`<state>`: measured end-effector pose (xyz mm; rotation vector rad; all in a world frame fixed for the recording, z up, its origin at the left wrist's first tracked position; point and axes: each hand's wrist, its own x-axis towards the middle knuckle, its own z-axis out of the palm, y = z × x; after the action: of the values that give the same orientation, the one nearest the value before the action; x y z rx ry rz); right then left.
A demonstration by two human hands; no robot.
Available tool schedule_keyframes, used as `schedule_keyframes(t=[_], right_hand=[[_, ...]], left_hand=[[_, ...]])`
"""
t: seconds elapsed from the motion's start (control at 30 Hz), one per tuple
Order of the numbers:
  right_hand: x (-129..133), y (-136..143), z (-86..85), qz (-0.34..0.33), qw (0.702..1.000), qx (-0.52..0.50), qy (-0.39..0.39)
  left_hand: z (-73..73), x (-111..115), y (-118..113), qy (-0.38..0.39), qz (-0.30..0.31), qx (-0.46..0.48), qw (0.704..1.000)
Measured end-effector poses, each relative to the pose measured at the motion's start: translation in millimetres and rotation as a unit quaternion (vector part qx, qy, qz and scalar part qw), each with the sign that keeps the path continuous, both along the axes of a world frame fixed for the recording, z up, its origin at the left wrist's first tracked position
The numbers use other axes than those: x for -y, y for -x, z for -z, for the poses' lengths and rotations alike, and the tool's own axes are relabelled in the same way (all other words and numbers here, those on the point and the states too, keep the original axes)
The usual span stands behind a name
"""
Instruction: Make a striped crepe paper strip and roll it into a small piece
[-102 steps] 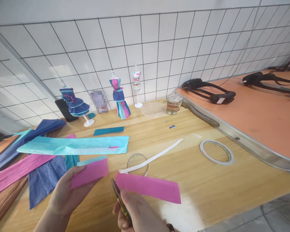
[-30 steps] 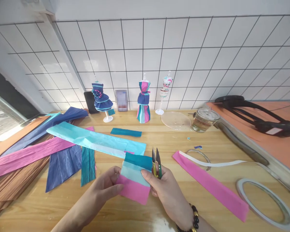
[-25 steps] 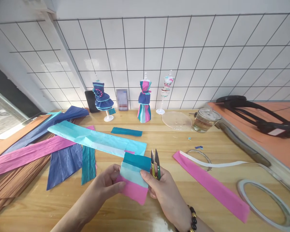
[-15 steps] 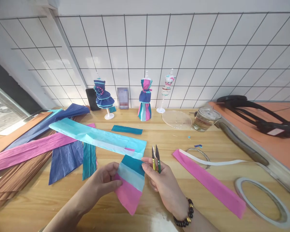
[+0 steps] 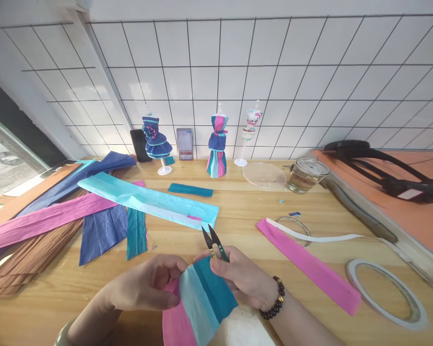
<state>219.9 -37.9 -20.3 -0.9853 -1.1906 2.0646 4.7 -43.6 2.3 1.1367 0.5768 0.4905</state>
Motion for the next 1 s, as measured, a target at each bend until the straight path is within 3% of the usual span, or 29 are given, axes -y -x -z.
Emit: schedule_keyframes(t=[0.13,0.4,0.67,0.77,1.0], right_hand=[[-1,2,-6.8,-0.006,0.999,0.031,-0.041],[-4,1,-8.6,0.065,0.989,0.085,-0.105],[-1,2,-11.3,0.073,0.981,0.121,-0.134],[-1,3,-10.0,0.081,0.984,0.096,-0.128],[-1,8,-7.3,0.132,0.982,0.087,-0.104]], left_hand=[[2.8,-1,0,-0.031,-0.006,-0.066,0.997],[13.1,-5,0,-0.028,-0.125,-0.067,0.989],[17.6,-4,2,-0.044,-0.169,-0.053,0.983],[15.5,-5,1,-0.018,-0.173,-0.055,0.983],[14.3,-11,-4,0.066,-0.270,-0.011,0.961]])
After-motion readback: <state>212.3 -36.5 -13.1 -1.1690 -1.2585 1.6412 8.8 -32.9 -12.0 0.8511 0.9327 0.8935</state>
